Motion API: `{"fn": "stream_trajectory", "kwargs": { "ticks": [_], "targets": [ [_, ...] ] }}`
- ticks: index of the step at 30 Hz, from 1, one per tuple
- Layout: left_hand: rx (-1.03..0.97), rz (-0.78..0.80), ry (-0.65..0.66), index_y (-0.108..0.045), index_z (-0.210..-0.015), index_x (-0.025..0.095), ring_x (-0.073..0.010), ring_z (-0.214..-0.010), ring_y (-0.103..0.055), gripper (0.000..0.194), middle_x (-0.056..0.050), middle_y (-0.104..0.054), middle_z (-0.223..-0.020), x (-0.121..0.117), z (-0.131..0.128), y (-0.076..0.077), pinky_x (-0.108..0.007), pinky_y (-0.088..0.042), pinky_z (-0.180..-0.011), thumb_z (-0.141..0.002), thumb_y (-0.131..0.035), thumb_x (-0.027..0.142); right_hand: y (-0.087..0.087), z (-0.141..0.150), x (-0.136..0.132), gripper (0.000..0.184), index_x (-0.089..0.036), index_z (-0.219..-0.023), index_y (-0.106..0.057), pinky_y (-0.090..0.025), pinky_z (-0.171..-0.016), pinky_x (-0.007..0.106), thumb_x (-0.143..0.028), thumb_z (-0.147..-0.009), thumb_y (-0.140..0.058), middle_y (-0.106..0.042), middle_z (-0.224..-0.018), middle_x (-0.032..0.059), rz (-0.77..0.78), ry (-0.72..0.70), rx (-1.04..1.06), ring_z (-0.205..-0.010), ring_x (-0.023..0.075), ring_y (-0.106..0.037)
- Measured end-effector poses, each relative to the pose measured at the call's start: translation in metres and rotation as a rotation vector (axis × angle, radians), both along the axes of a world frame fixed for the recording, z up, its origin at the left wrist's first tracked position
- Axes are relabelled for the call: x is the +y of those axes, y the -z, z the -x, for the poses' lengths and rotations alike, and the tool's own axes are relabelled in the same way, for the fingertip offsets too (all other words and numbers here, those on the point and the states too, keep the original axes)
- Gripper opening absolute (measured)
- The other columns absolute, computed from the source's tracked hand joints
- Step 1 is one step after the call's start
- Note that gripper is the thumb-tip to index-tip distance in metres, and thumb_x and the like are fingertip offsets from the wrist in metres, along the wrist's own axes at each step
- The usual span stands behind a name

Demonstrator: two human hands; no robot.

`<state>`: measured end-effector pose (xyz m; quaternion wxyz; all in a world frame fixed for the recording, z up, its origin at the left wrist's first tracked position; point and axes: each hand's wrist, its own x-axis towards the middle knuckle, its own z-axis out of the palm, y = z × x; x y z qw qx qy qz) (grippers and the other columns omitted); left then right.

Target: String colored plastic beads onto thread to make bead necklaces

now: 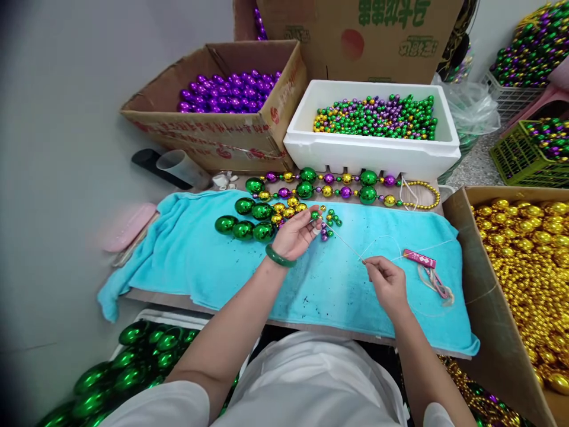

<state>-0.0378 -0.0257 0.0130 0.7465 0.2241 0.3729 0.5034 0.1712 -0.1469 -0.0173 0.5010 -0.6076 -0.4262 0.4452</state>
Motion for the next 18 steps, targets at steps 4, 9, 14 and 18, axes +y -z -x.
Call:
{"fn": "stream_trajectory", "kwargs": {
  "ticks": [4, 9, 14, 18],
  "targets": [
    [0.156, -0.158, 0.019, -0.067, -0.104, 0.014, -0.0088, -0.075, -0.061, 0.032, -0.006, -0.069, -0.094, 0.0, -0.002, 0.0, -0.021, -0.047, -0.069, -0.073, -0.068, 0.017, 0.0, -0.002, 0.003, 0.016, -0.019, -0.076, -0.068, -0.032, -0.046, 0.024, -0.033, -0.077, -0.06, -0.05, -0.052, -0.0029, 0.021, -0.042, -0.057, -0.048, 0.0103, -0.042],
    [0.415, -0.292, 0.23, -0.059, -0.121, 0.018, -0.0141, -0.082, -0.061, 0.051, -0.006, -0.069, -0.091, -0.016, -0.015, -0.003, -0.024, -0.046, -0.07, -0.072, -0.07, 0.023, 0.007, 0.006, 0.015, 0.02, -0.018, -0.076, -0.065, -0.038, -0.048, 0.023, -0.038, -0.075, -0.061, -0.053, -0.053, -0.003, 0.048, -0.039, 0.068, -0.048, 0.0098, -0.046],
    [1.026, -0.551, 0.099, -0.072, -0.092, 0.017, -0.0165, -0.085, -0.061, 0.019, -0.006, -0.068, -0.095, -0.031, 0.004, 0.005, -0.028, -0.047, -0.078, -0.078, -0.063, 0.027, 0.014, 0.002, 0.013, 0.023, -0.018, -0.08, -0.064, -0.038, -0.047, 0.022, -0.039, -0.072, -0.064, -0.054, -0.056, -0.003, 0.08, 0.075, 0.177, -0.05, 0.0091, -0.047],
    [1.35, -0.58, -0.063, -0.071, -0.093, 0.017, -0.0162, -0.086, -0.06, 0.02, -0.005, -0.067, -0.095, -0.03, 0.044, 0.014, -0.028, -0.047, -0.082, -0.082, -0.057, 0.026, 0.019, -0.009, 0.005, 0.018, -0.019, -0.079, -0.063, -0.036, -0.046, 0.021, -0.036, -0.074, -0.066, -0.054, -0.058, -0.0031, 0.082, 0.108, 0.186, -0.05, 0.0083, -0.047]
  ]
}}
